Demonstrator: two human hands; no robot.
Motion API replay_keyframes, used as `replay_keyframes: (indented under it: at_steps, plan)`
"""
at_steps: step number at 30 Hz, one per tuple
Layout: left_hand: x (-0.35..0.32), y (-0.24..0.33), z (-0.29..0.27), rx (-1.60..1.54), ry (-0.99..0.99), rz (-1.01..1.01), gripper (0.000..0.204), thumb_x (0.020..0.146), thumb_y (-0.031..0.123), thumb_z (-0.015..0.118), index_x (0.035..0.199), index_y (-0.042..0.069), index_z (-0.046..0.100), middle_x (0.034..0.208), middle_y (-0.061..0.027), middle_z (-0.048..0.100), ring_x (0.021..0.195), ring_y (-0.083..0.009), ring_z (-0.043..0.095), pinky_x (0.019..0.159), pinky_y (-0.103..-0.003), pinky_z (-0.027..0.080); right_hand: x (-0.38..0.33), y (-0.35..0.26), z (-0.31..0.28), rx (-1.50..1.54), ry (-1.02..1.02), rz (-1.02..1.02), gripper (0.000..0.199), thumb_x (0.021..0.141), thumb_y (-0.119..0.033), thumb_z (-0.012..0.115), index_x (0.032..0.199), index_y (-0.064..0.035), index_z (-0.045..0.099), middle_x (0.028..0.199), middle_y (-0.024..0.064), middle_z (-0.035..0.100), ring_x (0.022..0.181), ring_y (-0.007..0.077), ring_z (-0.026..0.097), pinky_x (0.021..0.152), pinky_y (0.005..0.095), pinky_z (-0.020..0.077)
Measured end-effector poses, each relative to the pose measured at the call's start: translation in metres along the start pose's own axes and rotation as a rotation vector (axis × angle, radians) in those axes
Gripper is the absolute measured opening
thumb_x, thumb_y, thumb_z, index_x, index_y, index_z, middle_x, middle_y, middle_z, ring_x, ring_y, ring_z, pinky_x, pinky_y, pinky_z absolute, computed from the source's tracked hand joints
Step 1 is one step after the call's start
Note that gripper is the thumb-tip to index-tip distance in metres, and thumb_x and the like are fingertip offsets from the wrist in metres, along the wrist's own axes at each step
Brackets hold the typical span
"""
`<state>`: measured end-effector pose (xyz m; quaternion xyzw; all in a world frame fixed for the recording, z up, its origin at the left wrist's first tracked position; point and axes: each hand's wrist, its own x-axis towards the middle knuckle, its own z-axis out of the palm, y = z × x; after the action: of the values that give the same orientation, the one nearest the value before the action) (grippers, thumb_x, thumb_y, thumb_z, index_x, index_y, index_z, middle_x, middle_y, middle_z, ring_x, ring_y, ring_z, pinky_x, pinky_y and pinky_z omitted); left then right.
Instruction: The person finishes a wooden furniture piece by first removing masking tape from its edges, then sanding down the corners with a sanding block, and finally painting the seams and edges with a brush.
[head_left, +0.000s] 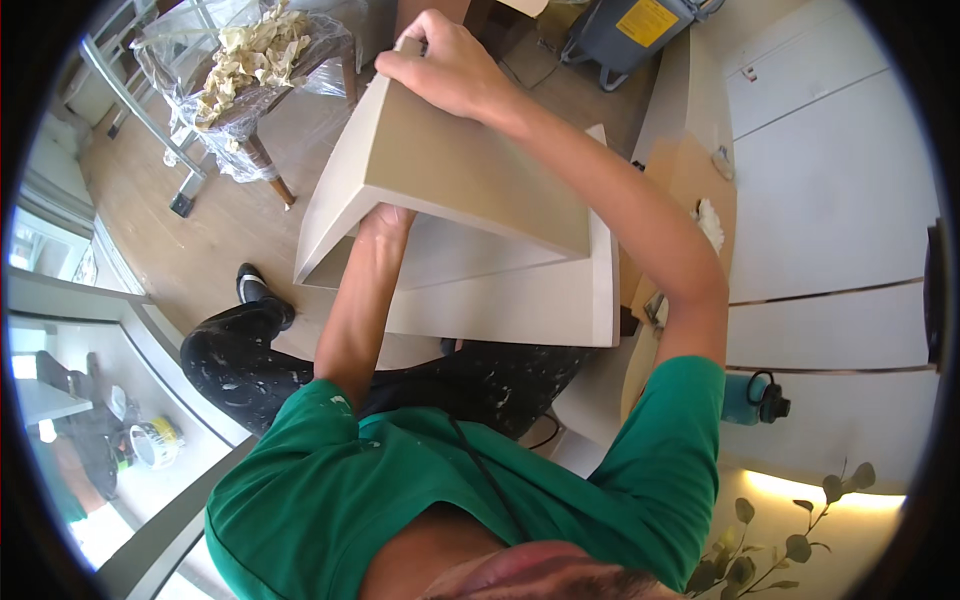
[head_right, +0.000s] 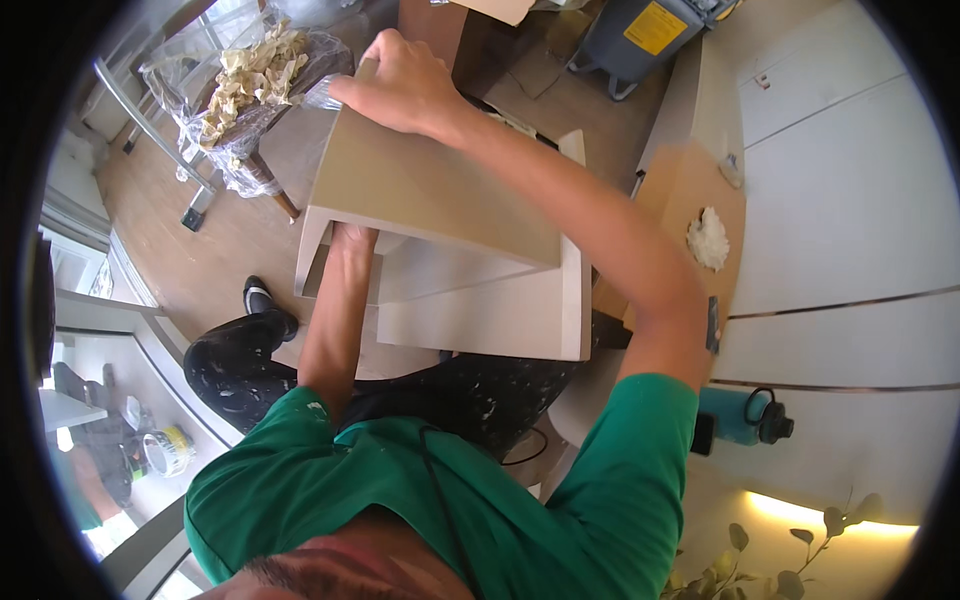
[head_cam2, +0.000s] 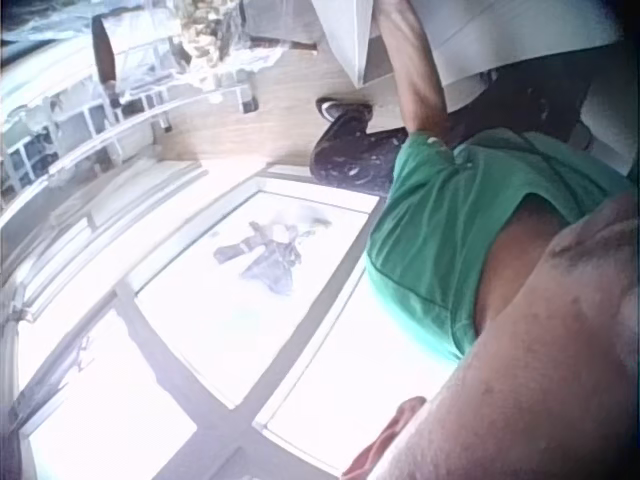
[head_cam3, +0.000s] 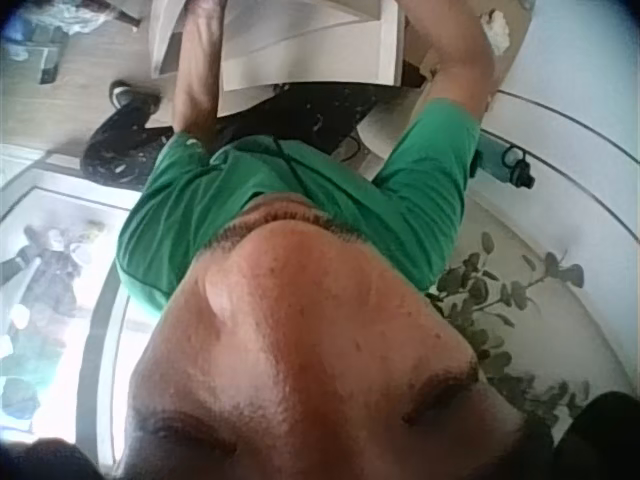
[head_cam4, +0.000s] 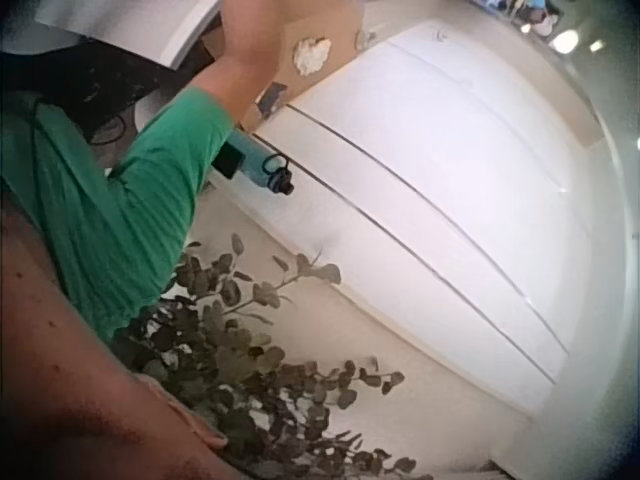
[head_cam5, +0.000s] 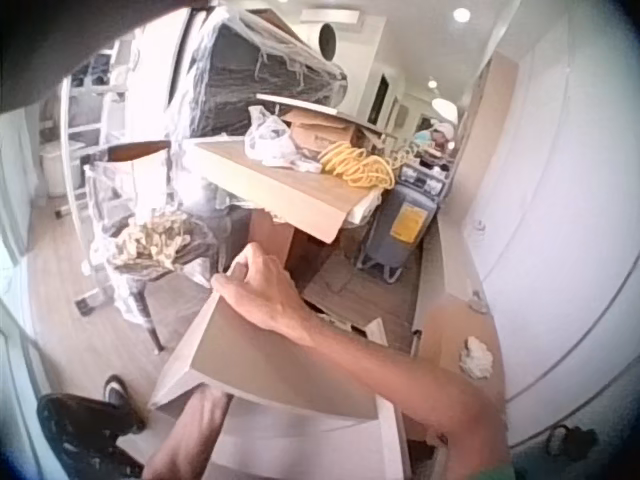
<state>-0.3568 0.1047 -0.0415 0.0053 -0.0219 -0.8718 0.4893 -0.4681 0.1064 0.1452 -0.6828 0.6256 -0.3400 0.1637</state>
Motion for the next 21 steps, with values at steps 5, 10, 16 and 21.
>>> replay_keyframes:
  at_steps: [5, 10, 16, 21]
  plan:
    - [0.002, 0.03, 0.006, 0.035, -0.032, 0.011, 0.051, 0.107, 0.039, 0.052, 0.136, -0.003, 0.054, 0.129, -0.0178, 0.065, 0.108, -0.0298, 0.069, 0.089, -0.041, 0.061, -0.004, -0.002, -0.015, 0.035, -0.038, -0.08, 0.081, 0.078, -0.06, 0.074, 0.127, 0.0031, 0.064, 0.126, 0.0257, 0.066, 0.117, 0.0359, 0.066, 0.101, 0.0429, 0.0512]
    - [-0.007, 0.059, 0.004, 0.048, -0.038, 0.046, 0.051, 0.107, 0.039, 0.053, 0.136, -0.003, 0.054, 0.128, -0.0176, 0.065, 0.107, -0.0296, 0.069, 0.088, -0.041, 0.061, -0.064, -0.008, -0.072, 0.026, 0.013, -0.273, 0.079, 0.086, -0.053, 0.077, 0.138, 0.0042, 0.059, 0.141, 0.0225, 0.06, 0.134, 0.0316, 0.055, 0.111, 0.0364, 0.0442]
    - [-0.008, 0.059, 0.003, 0.03, -0.049, 0.02, 0.051, 0.106, 0.039, 0.054, 0.135, -0.003, 0.054, 0.127, -0.0173, 0.065, 0.106, -0.0293, 0.069, 0.086, -0.04, 0.062, -0.241, 0.005, -0.097, 0.193, 0.419, -0.177, 0.061, 0.097, -0.037, 0.069, 0.14, 0.0034, 0.054, 0.144, 0.0228, 0.056, 0.139, 0.0326, 0.052, 0.119, 0.0456, 0.0365]
    - [-0.012, 0.064, 0.002, 0.03, -0.04, 0.014, 0.051, 0.106, 0.039, 0.056, 0.134, -0.003, 0.054, 0.126, -0.0171, 0.065, 0.105, -0.0291, 0.069, 0.085, -0.04, 0.062, -0.335, 0.039, 0.011, 0.258, 0.966, -0.128, 0.081, 0.096, -0.055, 0.064, 0.142, 0.0085, 0.042, 0.14, 0.0233, 0.052, 0.13, 0.0351, 0.055, 0.112, 0.0462, 0.0426]
